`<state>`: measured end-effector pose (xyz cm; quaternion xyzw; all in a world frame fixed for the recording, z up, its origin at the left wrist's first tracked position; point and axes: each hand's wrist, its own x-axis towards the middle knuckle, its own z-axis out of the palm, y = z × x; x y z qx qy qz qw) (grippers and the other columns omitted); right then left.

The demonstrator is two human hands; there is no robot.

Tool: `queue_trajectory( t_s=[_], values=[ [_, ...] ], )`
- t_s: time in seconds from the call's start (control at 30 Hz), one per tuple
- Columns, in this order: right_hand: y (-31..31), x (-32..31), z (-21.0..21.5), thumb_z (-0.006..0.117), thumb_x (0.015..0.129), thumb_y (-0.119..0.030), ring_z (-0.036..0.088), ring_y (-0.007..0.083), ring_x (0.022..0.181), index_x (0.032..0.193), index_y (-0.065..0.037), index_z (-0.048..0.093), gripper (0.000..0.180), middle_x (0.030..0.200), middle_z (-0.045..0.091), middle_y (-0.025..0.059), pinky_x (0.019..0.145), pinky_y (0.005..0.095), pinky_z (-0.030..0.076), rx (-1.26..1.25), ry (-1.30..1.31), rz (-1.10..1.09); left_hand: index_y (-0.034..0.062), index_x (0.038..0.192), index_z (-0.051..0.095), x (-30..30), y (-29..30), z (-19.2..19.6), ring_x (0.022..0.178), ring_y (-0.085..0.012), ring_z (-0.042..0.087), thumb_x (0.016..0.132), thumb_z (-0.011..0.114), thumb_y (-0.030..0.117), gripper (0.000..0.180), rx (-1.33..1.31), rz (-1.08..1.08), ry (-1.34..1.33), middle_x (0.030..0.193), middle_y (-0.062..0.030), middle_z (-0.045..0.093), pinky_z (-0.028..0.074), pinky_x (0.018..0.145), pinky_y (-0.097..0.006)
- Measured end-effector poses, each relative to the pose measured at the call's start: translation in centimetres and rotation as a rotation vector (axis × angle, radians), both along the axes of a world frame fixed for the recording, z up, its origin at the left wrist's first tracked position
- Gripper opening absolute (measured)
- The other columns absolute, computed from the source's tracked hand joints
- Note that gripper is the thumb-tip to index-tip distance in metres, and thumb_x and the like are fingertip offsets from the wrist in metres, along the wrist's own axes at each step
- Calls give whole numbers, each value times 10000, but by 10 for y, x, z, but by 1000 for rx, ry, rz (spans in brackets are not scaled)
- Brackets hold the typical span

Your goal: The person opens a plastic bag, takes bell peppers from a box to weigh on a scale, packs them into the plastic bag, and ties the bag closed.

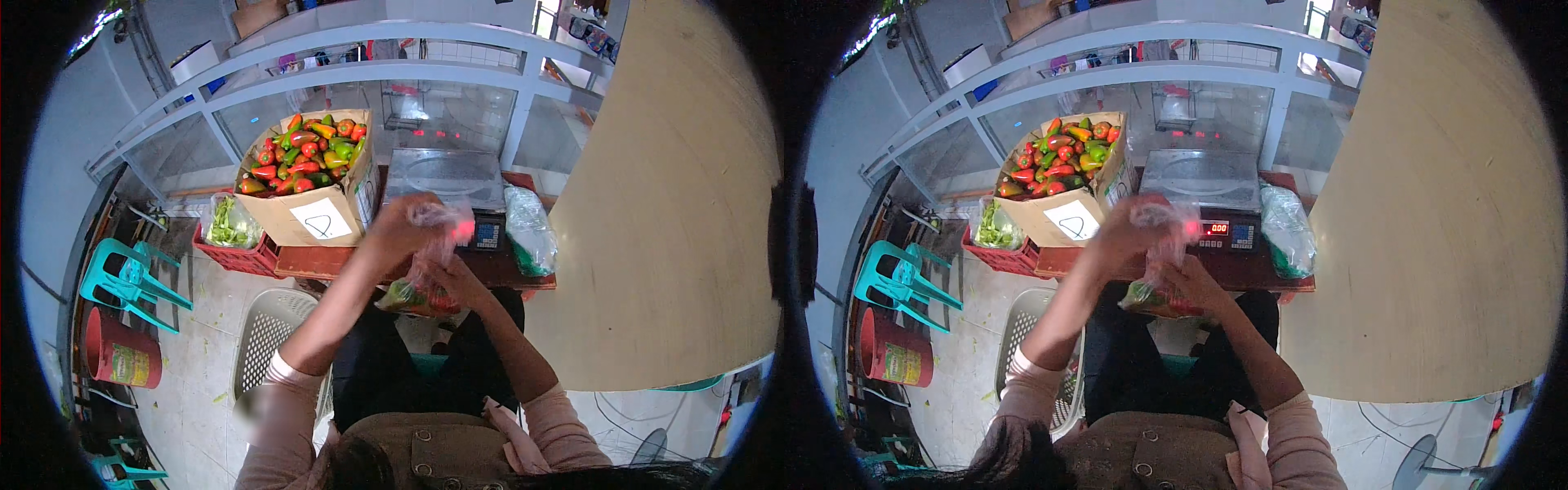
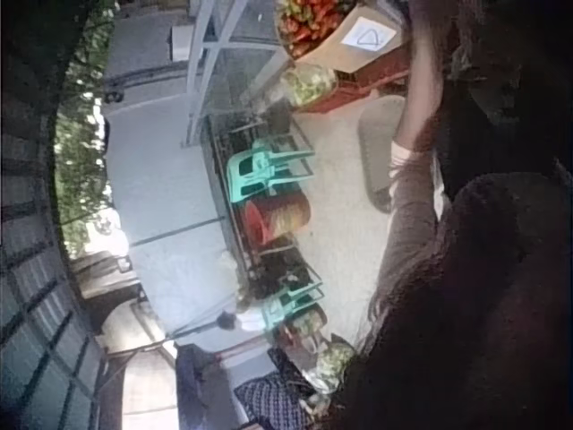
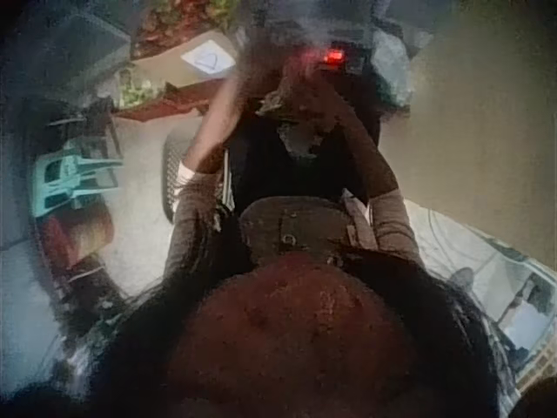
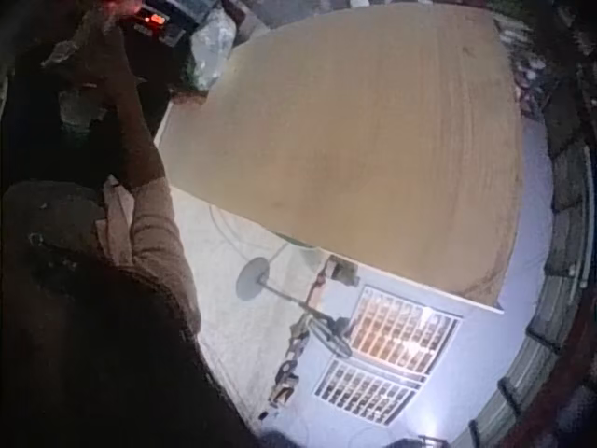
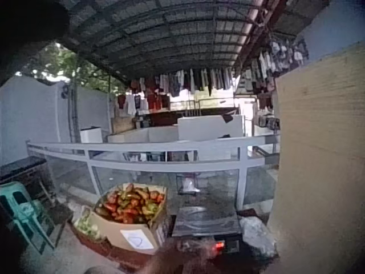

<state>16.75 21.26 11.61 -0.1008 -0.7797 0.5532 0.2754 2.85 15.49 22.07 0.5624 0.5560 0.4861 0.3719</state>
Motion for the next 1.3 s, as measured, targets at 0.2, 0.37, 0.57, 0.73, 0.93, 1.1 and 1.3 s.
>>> queue_trajectory(
  t_s=[0.2,0.37,0.57,0.73,0.93,1.1,1.3],
  values=[
    [17,5,-12,442,897,-266,515,132,756,966,6,551,301,823,567,51,697,274,424,-108,-109,-56,65,1067,520,-43,4,35,704,-120,528,746,607,97,334,228,93,-291,852,-26,570,421,647,-196],
    [5,3,6,429,900,-274,506,146,806,1004,-12,543,305,898,556,75,750,288,408,-127,51,-139,93,1283,299,-24,-15,-45,1170,-232,353,689,704,166,724,-95,-87,-284,1212,-90,415,243,1002,-353],
    [-6,17,2,558,783,-213,505,258,934,1045,-48,545,310,987,544,118,855,384,371,669,-152,-386,38,946,611,3,-4,-100,839,-139,548,673,720,171,323,-99,-453,-130,946,-50,603,425,765,-284],
    [-19,30,40,637,659,-232,477,272,976,995,-64,561,383,1011,524,120,918,398,338,729,-360,-195,58,1189,419,5,-19,-143,970,-173,496,808,532,211,426,-138,-537,-427,1056,-95,513,408,862,-310],
    [-15,36,24,618,675,-252,451,292,1026,1010,-32,545,407,1062,509,129,951,401,307,816,-379,-127,67,1166,421,14,-15,-180,925,-180,500,890,402,218,316,10,-693,-1738,948,-107,511,410,865,-314],
    [-22,36,15,564,751,-247,416,316,1081,1014,-5,530,359,1110,480,147,969,393,284,186,-195,-123,61,1101,492,37,-39,-138,963,-189,497,863,470,320,352,-200,-622,-886,1005,-93,534,369,896,-319],
    [-13,45,49,496,839,-292,469,282,1039,1011,11,541,351,1019,540,146,913,370,336,-3,-136,-359,58,941,553,25,-50,-114,927,-182,494,879,443,358,325,-309,-508,-264,962,-64,553,350,882,-318]
  ],
)
